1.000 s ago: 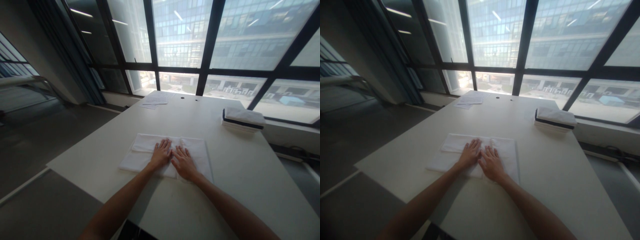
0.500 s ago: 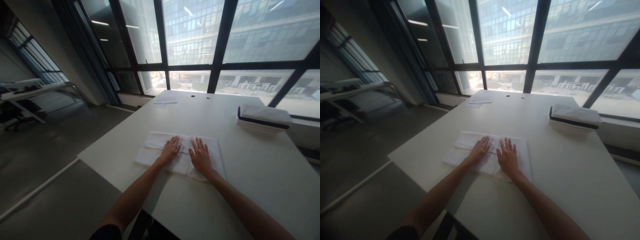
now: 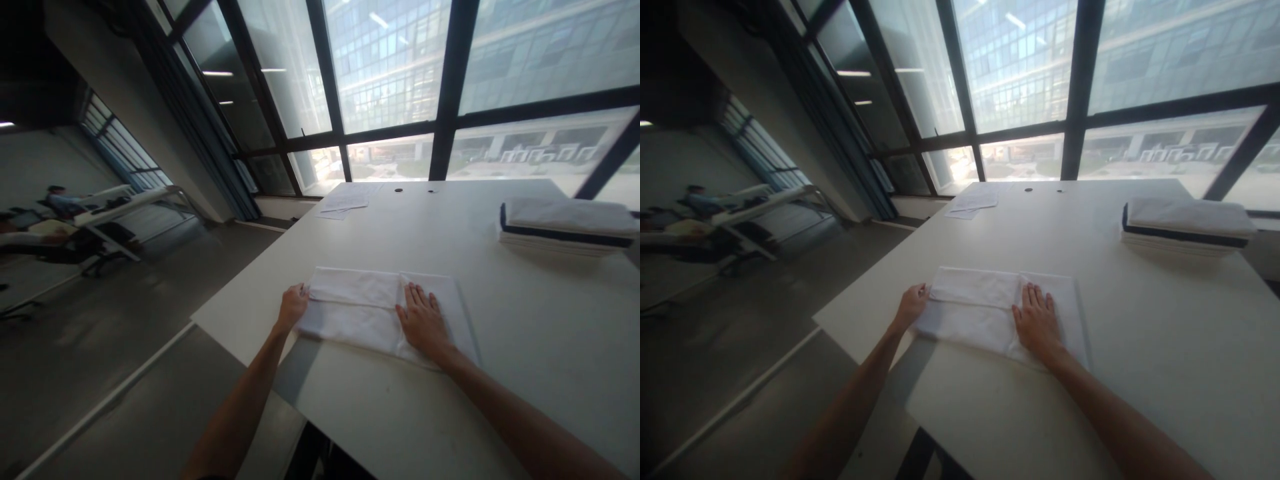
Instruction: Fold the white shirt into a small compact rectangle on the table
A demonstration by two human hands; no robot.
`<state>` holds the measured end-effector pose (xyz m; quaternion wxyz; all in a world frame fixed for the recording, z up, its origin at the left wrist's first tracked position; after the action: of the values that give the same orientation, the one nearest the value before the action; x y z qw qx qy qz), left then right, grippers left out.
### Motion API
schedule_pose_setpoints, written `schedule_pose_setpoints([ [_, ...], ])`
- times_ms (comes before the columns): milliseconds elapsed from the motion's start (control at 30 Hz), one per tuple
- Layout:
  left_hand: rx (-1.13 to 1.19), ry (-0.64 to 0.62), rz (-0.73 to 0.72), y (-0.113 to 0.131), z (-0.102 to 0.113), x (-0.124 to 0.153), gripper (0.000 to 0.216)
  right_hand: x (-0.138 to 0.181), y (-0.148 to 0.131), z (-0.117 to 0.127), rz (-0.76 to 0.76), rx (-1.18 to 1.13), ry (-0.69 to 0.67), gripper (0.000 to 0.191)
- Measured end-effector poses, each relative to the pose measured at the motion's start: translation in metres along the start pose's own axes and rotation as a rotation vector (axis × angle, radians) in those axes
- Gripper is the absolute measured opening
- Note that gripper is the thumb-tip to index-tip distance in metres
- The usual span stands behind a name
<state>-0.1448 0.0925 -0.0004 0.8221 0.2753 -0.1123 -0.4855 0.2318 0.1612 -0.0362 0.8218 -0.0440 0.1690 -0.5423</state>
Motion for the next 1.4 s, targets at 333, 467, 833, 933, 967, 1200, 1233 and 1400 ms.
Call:
schedule_pose_setpoints([
  [333,0.303,-0.424,0.168,0.016,0.012,-0.019,0.059,0.0,-0.002,0.004,-0.001,-0.011,-0.005,0.063],
  [467,0.49,-0.478,0.035,0.058,0.025,-0.017,0.07,0.0,-0.004,0.006,0.003,-0.018,-0.002,0.063],
  [833,-0.038,-0.451,-0.44,0.211,-0.046,0.018,0.065,0.0,-0.004,0.01,0.004,-0.055,-0.018,0.063],
  [933,-0.259,-0.472,-0.519,0.226,-0.099,0.043,0.052,0.001,-0.004,0.011,0.025,-0.041,-0.003,0.062],
  [967,-0.31,-0.477,-0.5,0.226,-0.112,0.049,0.052,0.001,-0.004,0.012,0.026,-0.038,0.003,0.061],
  [1200,-0.367,-0.507,-0.475,0.216,-0.128,0.06,0.038,0.0,-0.006,0.012,0.034,-0.024,0.031,0.059],
  [1233,-0.361,-0.501,-0.498,0.217,-0.125,0.058,0.036,0.0,-0.006,0.012,0.035,-0.023,0.032,0.059],
  [1400,-0.304,-0.262,-0.764,0.226,-0.129,0.051,0.044,-0.002,-0.006,0.011,0.016,-0.036,0.032,0.058],
])
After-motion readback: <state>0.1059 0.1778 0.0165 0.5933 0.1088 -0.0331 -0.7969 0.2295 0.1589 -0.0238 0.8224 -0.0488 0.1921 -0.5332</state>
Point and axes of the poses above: each hand's wrist, its own x-axis away from the middle knuckle, its own z-axis out of the back of the hand, y = z × x, the point moved 5 cm from there along -x, towards the middle knuckle, and after that the axes turned 2 degrees about -z, right-handed, at the moved point
